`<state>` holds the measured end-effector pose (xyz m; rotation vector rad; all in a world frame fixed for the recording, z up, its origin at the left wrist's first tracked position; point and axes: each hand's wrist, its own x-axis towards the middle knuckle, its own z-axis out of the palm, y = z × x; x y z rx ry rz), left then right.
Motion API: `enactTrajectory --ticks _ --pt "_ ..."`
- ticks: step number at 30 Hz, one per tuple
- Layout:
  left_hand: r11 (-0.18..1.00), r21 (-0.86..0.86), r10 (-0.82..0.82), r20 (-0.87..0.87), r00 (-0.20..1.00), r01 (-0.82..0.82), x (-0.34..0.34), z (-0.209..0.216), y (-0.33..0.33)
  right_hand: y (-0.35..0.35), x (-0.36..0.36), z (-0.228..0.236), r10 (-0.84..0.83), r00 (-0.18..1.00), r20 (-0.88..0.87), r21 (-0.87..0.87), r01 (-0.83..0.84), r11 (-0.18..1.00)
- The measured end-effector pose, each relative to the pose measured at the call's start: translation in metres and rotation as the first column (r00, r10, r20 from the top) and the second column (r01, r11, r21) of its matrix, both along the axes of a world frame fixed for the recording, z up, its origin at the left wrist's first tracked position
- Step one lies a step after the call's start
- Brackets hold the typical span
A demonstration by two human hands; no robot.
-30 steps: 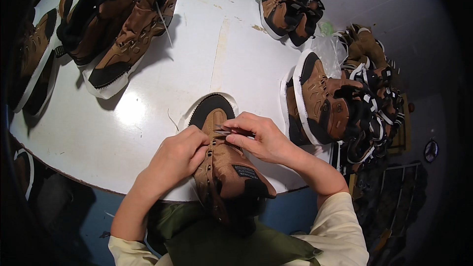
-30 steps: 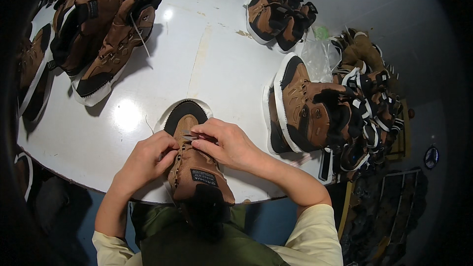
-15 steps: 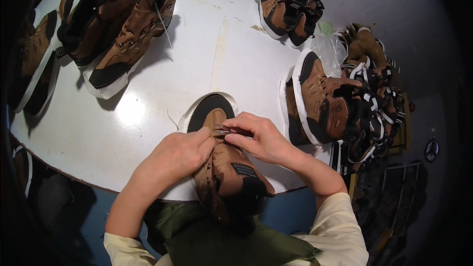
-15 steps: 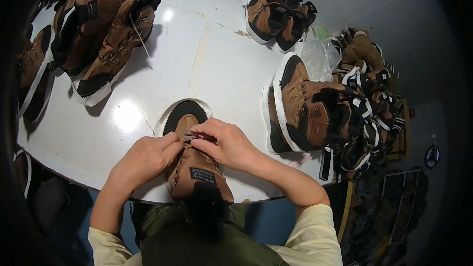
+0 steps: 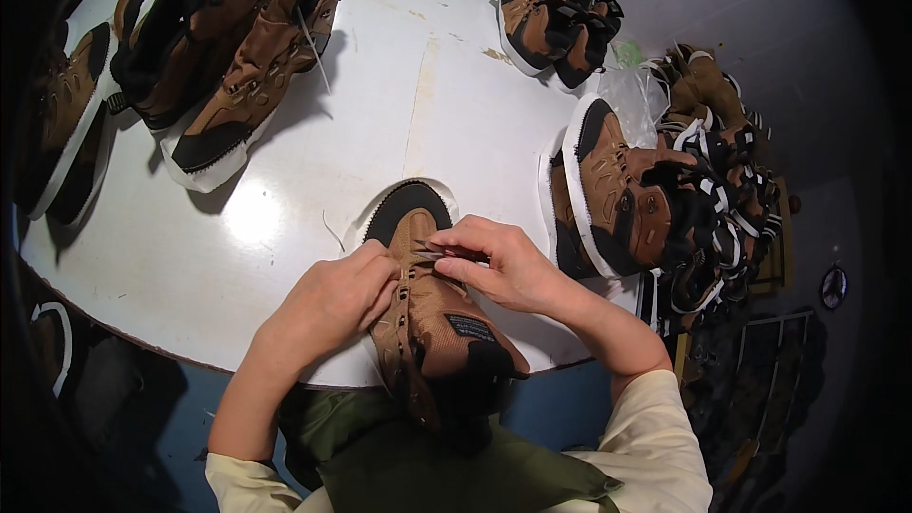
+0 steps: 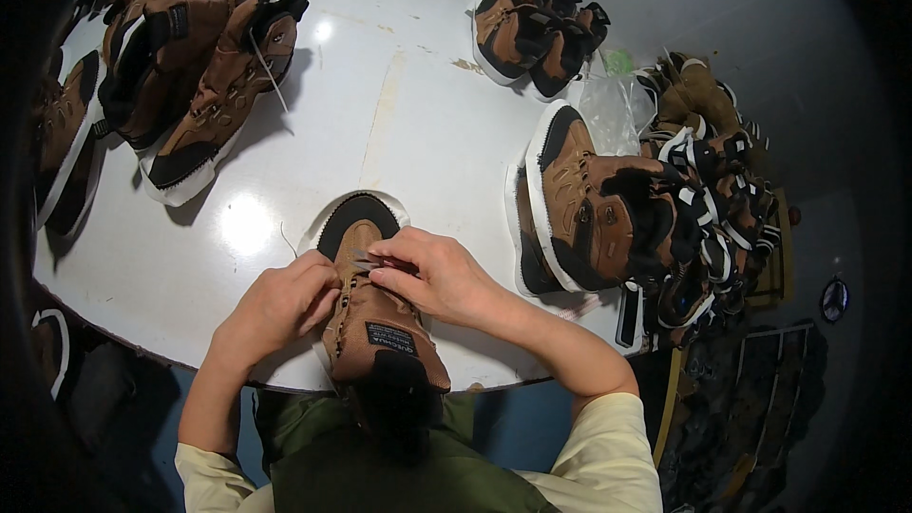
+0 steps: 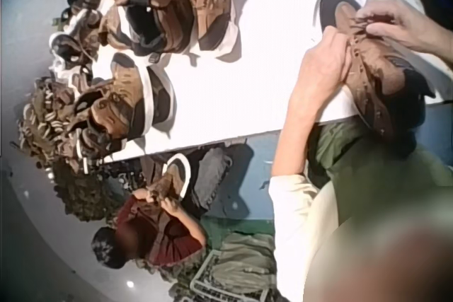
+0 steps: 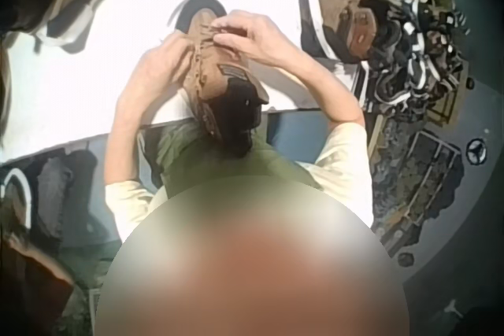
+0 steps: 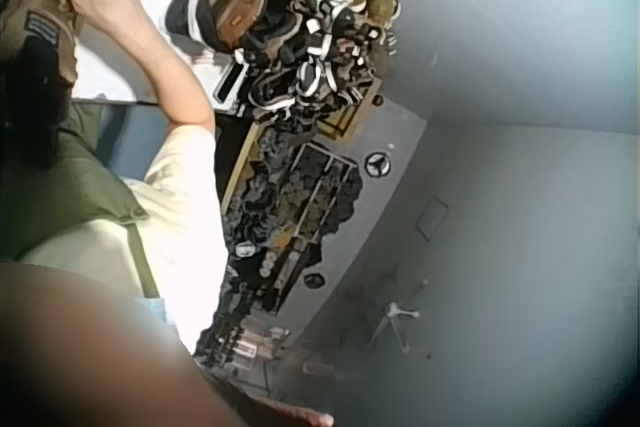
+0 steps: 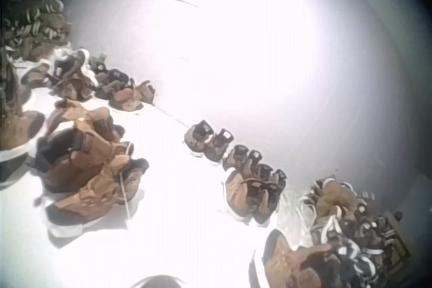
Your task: The person trims excess laces from brown high-top shoes using scissors. They pick up each shoe, cut the lace ends, and place the shoe back on the table. The process is repeated for multiple shoes.
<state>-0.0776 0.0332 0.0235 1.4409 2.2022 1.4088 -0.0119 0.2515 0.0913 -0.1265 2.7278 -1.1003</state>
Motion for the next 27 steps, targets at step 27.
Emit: enactTrajectory --ticks 27 --pt "0.997 0.018 -0.071 -0.223 0.972 0.077 -0.008 -0.007 0.01 0.003 0.002 -0.004 -0.043 0.998 0.048 -0.044 0.045 0.998"
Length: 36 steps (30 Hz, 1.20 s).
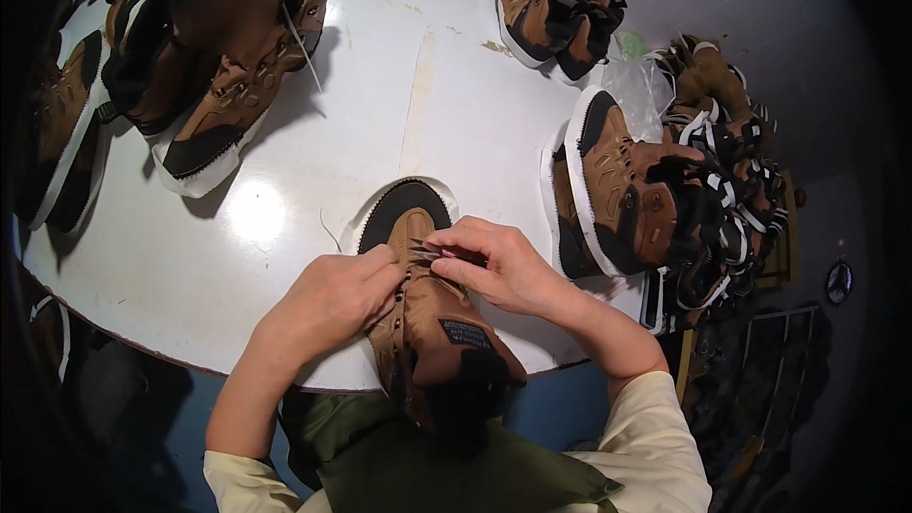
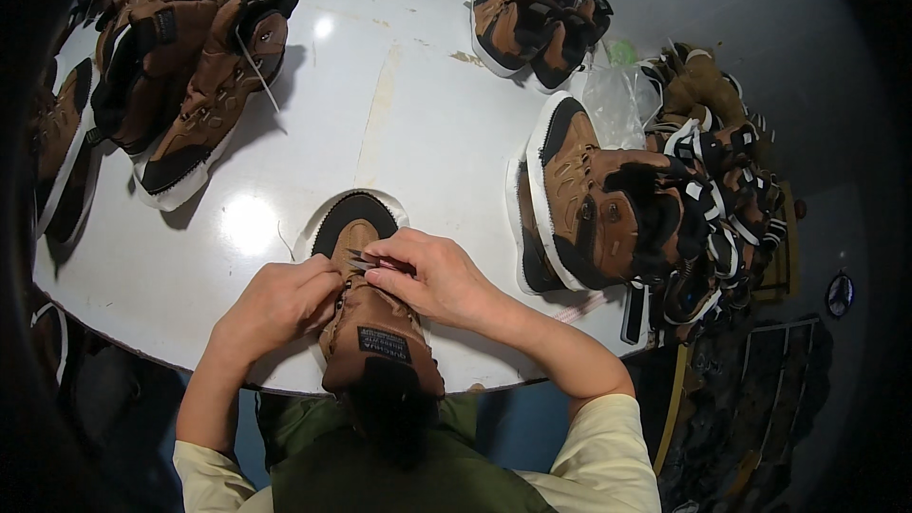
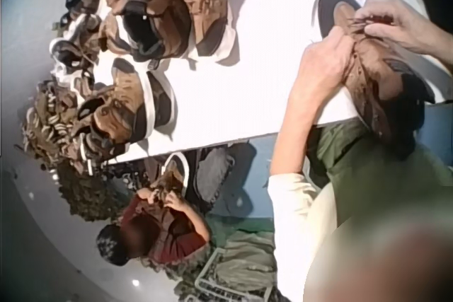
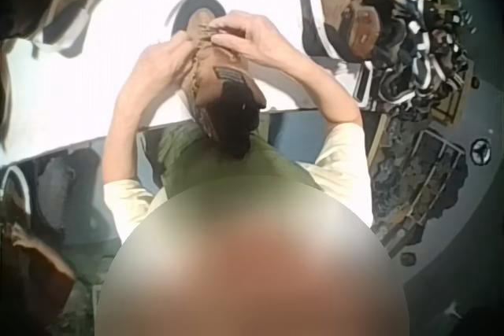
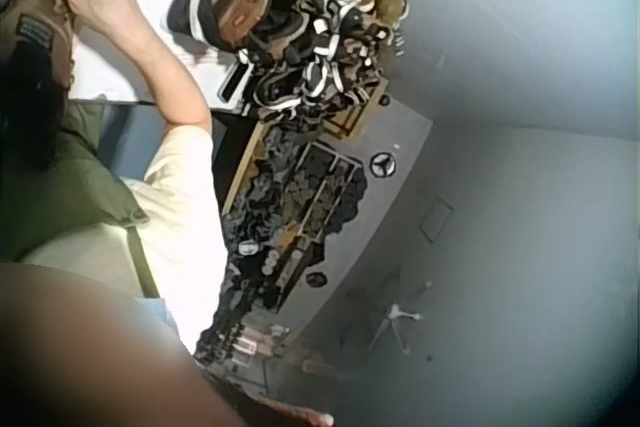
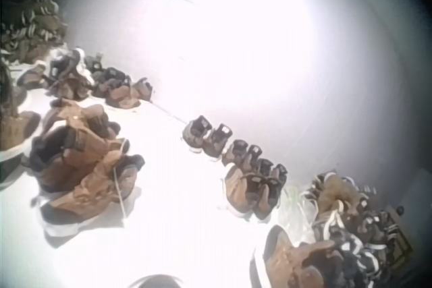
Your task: The person trims excess laces from brown high-top shoes using scissors. They pick up each shoe, cut the lace ends, and place the shoe back on the table. The process is repeated for multiple shoes.
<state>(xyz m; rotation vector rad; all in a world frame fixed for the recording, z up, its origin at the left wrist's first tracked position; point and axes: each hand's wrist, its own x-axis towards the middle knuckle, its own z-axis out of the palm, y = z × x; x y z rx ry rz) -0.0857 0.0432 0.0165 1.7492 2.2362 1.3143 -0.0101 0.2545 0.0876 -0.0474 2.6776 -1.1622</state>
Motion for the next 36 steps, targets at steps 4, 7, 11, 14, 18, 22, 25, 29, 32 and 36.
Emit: enactTrajectory --ticks 4,7,11,14,18,22,25,29,32,36 --pt "0.999 0.029 0.015 0.096 0.995 -0.018 0.001 0.001 -0.002 0.0 0.0 0.0 -0.01 1.0 0.029 -0.01 0.01 1.0" --pt "0.998 0.046 0.036 0.143 0.989 -0.043 0.001 0.003 -0.003 0.002 0.0 -0.001 -0.005 1.0 0.029 -0.025 0.006 1.0" --pt "0.996 0.042 0.067 0.181 0.981 -0.076 0.004 0.002 -0.002 0.003 0.001 -0.003 0.0 1.0 0.008 -0.04 0.0 0.999" --pt "0.996 0.045 0.064 0.163 0.985 -0.073 0.004 0.004 -0.001 0.002 0.001 -0.002 -0.002 1.0 0.016 -0.038 0.003 0.999" --pt "0.999 0.027 0.032 0.1 0.994 -0.035 0.001 0.005 0.0 0.002 0.001 -0.002 -0.003 1.0 0.007 -0.043 0.003 0.999" --pt "0.999 -0.045 0.01 0.037 0.999 -0.008 0.0 0.009 0.0 0.003 0.002 -0.002 0.001 1.0 0.001 -0.044 -0.001 0.999" --pt "0.997 -0.074 -0.002 0.007 1.0 0.003 0.0 0.011 0.0 0.003 0.002 -0.003 0.004 1.0 -0.013 -0.046 -0.005 0.999" --pt "0.999 -0.044 0.019 0.032 0.999 -0.017 0.002 0.007 0.001 0.001 0.0 0.003 0.001 1.0 0.025 -0.051 0.0 0.999" --pt "0.999 -0.018 0.04 0.127 0.991 -0.037 0.004 0.008 -0.002 0.006 0.0 0.002 0.056 0.998 0.0 -0.023 -0.056 0.998" --pt "0.997 0.015 0.076 0.161 0.984 -0.079 0.006 0.005 -0.003 0.007 -0.003 0.01 0.119 0.991 -0.053 0.067 -0.116 0.991"
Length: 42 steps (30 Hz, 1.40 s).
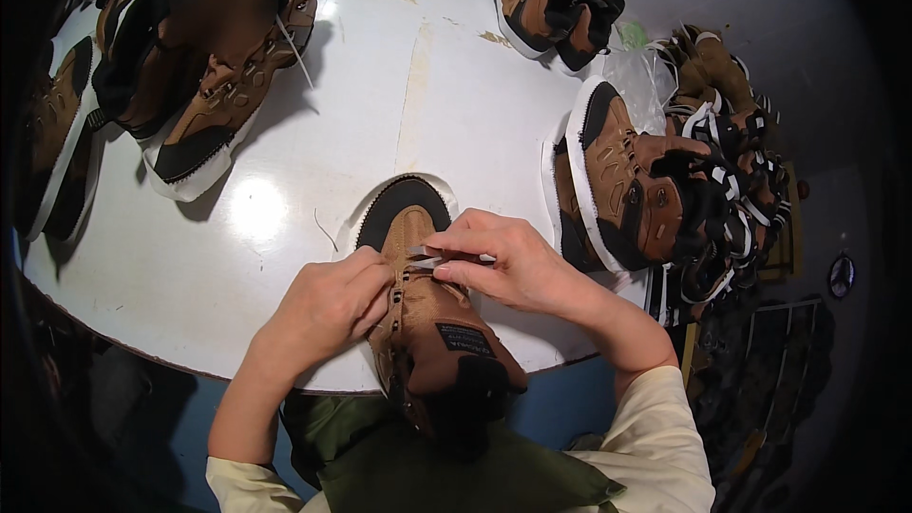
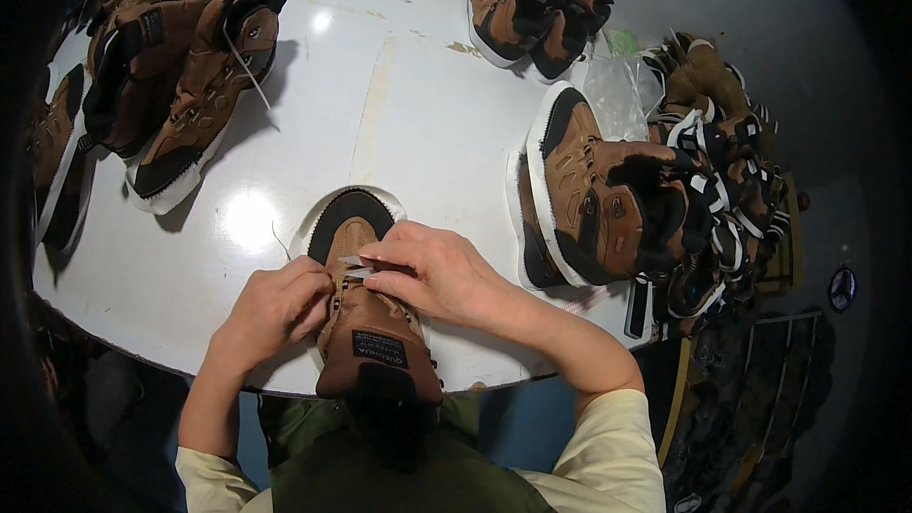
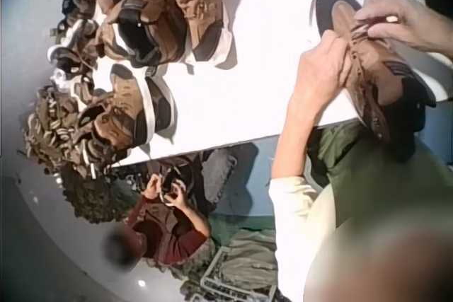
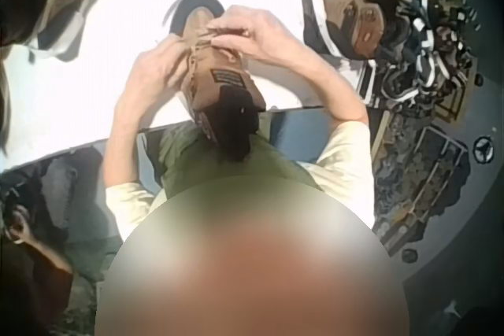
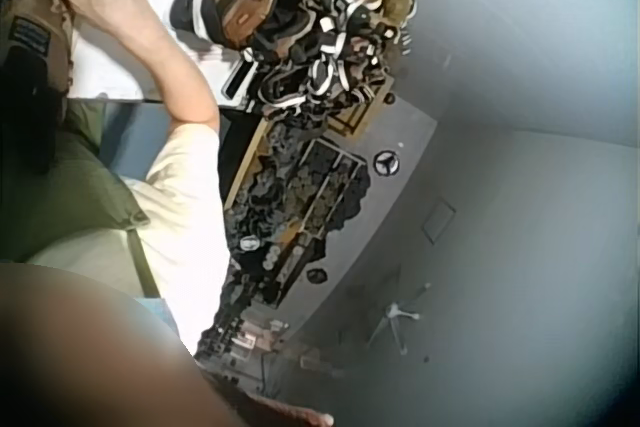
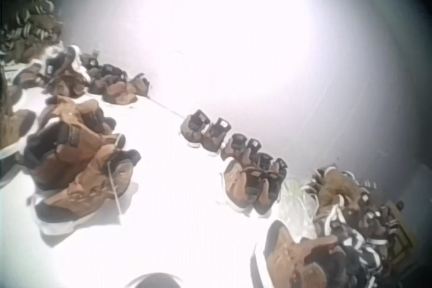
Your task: The person trims excess laces from brown high-top shoes using scissors. They pick up each shoe, cut the lace ends, and place the shoe back on the table. The process is repeated for multiple shoes.
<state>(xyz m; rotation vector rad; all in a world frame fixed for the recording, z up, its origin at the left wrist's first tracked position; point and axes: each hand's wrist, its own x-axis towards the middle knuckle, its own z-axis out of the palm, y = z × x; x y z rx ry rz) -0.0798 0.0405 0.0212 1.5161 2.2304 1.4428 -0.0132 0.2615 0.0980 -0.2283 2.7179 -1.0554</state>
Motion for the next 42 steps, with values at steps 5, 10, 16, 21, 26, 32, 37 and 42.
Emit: enactTrajectory --ticks 5,10,16,21,26,32,37,42 --pt "0.997 0.065 0.038 0.042 0.998 -0.041 0.001 -0.005 0.003 -0.003 -0.004 0.012 0.029 0.998 -0.049 0.149 -0.021 0.989" --pt "0.999 -0.013 -0.037 -0.055 0.998 0.036 -0.004 0.003 0.003 -0.003 -0.004 0.007 -0.003 0.999 -0.047 0.162 0.011 0.987" --pt "0.987 -0.142 -0.103 -0.233 0.967 0.071 -0.007 0.01 0.004 -0.004 0.0 -0.011 -0.102 0.994 0.031 -0.006 0.103 0.995" --pt "0.983 -0.153 -0.137 -0.265 0.954 0.098 -0.008 0.013 0.006 -0.004 0.001 -0.013 -0.138 0.987 0.079 -0.077 0.144 0.987" --pt "0.992 -0.084 -0.108 -0.149 0.983 0.096 -0.008 0.002 0.006 -0.004 0.0 -0.012 -0.115 0.991 0.07 -0.093 0.121 0.988" --pt "0.997 -0.014 -0.079 -0.074 0.994 0.079 -0.008 -0.002 0.004 -0.002 -0.003 -0.007 -0.055 0.996 0.075 -0.059 0.059 0.997" --pt "1.0 0.008 -0.029 0.015 0.999 0.028 -0.005 -0.003 0.004 -0.001 -0.003 -0.007 -0.017 0.999 0.029 -0.016 0.017 1.0" --pt "0.998 0.003 -0.065 -0.072 0.995 0.065 -0.007 -0.002 0.006 -0.002 -0.002 -0.008 -0.054 0.998 0.024 -0.02 0.055 0.998"
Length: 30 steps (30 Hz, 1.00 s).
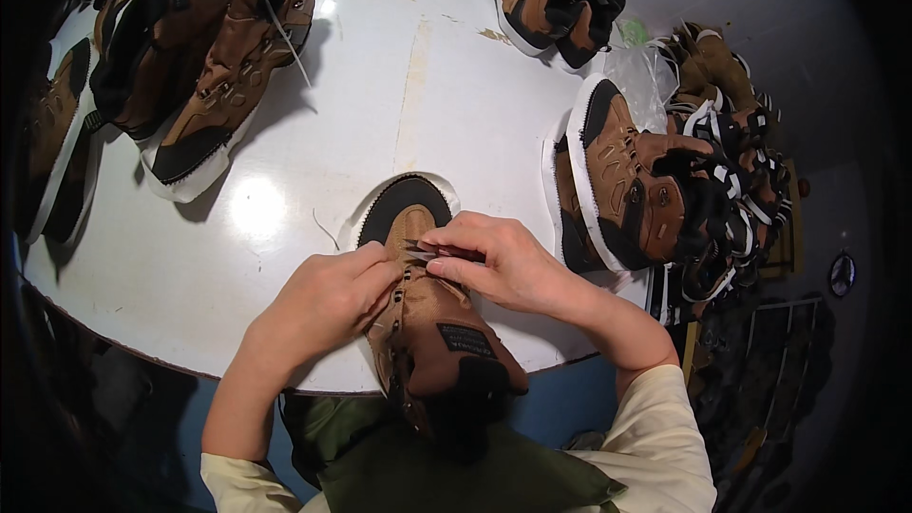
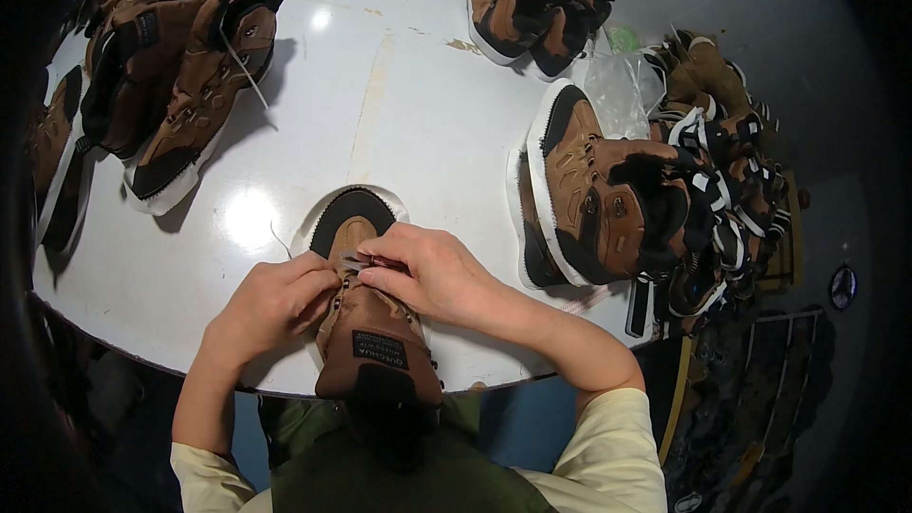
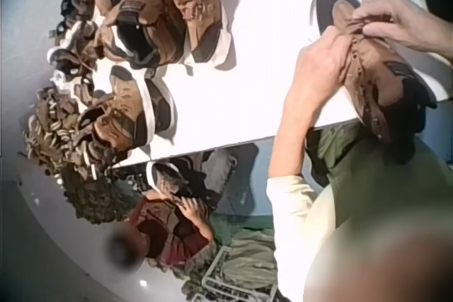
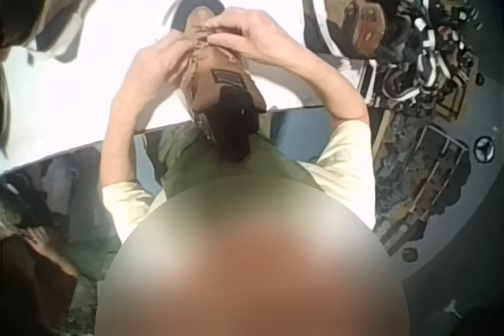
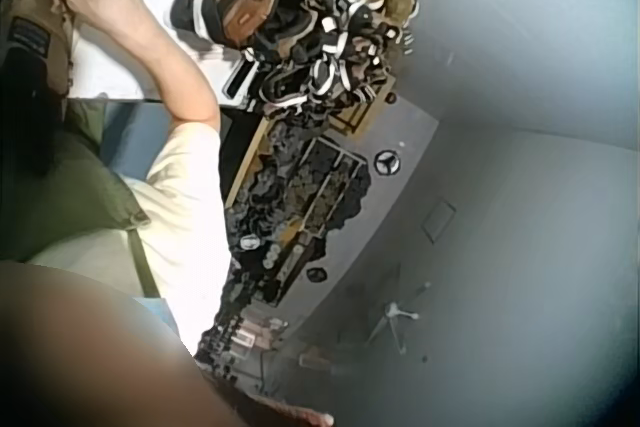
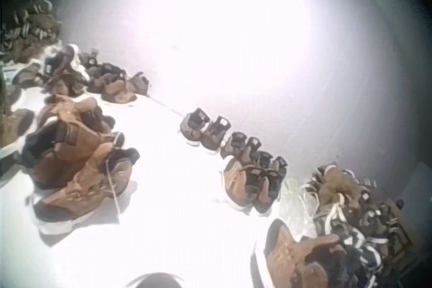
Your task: The person trims excess laces from brown high-top shoes using scissors. They pick up each shoe, cut the lace ends, and place the shoe back on the table. The process is repeated for multiple shoes.
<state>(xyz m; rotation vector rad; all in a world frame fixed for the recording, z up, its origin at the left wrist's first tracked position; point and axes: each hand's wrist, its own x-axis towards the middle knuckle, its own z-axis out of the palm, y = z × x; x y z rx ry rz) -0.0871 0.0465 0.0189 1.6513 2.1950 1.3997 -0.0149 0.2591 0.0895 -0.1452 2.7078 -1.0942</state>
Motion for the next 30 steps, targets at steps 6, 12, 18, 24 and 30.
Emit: enactTrajectory --ticks 6,12,18,24,30 --pt "0.995 -0.091 -0.058 -0.178 0.982 0.043 -0.004 0.012 0.0 0.002 0.002 -0.002 -0.035 0.999 0.014 -0.023 0.035 0.999" --pt "0.988 -0.136 -0.098 -0.237 0.966 0.067 -0.004 0.013 0.003 0.003 0.001 -0.001 -0.008 1.0 0.0 -0.022 0.008 1.0" --pt "0.997 -0.064 -0.047 -0.123 0.991 0.039 -0.001 0.005 0.001 0.005 0.001 0.0 0.025 1.0 0.0 -0.015 -0.025 1.0" --pt "0.999 -0.022 0.037 0.044 0.998 -0.036 0.004 0.002 0.0 0.005 0.002 0.001 0.041 0.999 -0.003 -0.01 -0.041 0.999" --pt "0.989 0.011 0.138 0.258 0.956 -0.146 0.012 -0.004 0.001 0.004 0.004 0.002 0.017 1.0 -0.018 0.017 -0.016 1.0"
